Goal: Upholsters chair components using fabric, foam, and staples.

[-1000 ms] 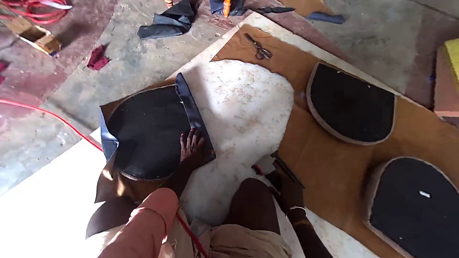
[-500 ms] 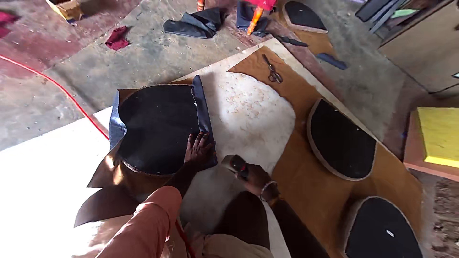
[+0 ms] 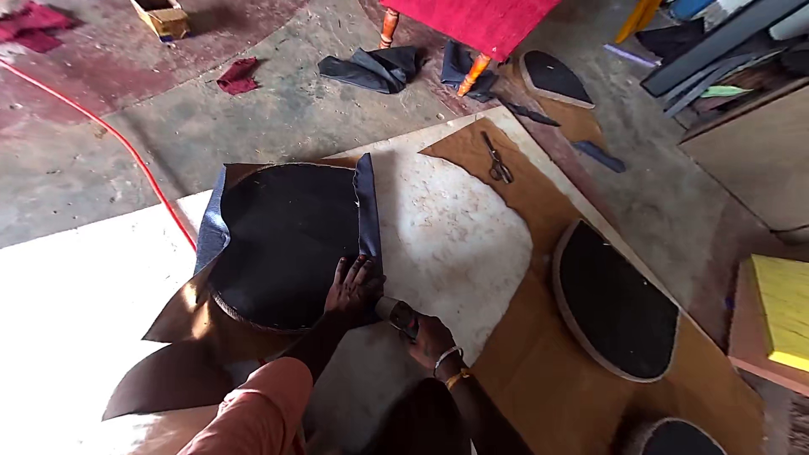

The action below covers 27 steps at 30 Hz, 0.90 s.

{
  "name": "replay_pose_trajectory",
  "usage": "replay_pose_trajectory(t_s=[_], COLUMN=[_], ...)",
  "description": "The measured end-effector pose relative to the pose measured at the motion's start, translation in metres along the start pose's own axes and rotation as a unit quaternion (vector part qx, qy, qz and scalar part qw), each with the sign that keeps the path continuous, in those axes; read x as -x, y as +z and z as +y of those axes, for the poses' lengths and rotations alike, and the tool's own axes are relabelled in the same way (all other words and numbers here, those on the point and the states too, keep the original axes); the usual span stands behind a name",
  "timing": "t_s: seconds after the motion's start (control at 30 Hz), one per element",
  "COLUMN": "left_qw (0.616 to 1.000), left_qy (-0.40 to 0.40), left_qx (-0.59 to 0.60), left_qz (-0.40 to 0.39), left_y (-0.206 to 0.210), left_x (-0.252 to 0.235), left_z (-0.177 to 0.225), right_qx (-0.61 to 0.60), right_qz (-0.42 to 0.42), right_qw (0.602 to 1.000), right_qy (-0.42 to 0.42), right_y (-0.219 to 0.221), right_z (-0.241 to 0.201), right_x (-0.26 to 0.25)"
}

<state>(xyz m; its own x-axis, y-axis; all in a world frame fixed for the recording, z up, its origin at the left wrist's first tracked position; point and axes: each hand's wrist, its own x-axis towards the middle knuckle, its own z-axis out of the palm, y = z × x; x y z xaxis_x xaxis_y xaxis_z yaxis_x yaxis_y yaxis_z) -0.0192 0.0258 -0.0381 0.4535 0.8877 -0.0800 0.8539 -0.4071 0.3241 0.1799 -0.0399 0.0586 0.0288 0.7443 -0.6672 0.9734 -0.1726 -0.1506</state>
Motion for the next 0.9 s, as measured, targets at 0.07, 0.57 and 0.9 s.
replay_pose_trajectory(t_s=[0.07, 0.57, 0.9], left_qw=[1.0, 0.959, 0.842], left_qy=[-0.004, -0.229, -0.49], left_qx=[-0.009, 0.118, 0.224], left_qz=[-0.003, 0.122, -0.038], left_y=[-0.002, -0.104, -0.108], left_x=[0.0, 0.099, 0.162], left_z=[0.001, -0.116, -0.191], right_qx=[-0.003, -0.072, -0.146], right_qz=[0.006, 0.272, 0.32], right_qw=[1.0, 0.947, 0.933], right_qy=[0.012, 0.155, -0.073], right_y=[0.003, 0.036, 0.041], right_z=[-0.002, 0.114, -0.01], right_x=[0.0, 0.023, 0.058])
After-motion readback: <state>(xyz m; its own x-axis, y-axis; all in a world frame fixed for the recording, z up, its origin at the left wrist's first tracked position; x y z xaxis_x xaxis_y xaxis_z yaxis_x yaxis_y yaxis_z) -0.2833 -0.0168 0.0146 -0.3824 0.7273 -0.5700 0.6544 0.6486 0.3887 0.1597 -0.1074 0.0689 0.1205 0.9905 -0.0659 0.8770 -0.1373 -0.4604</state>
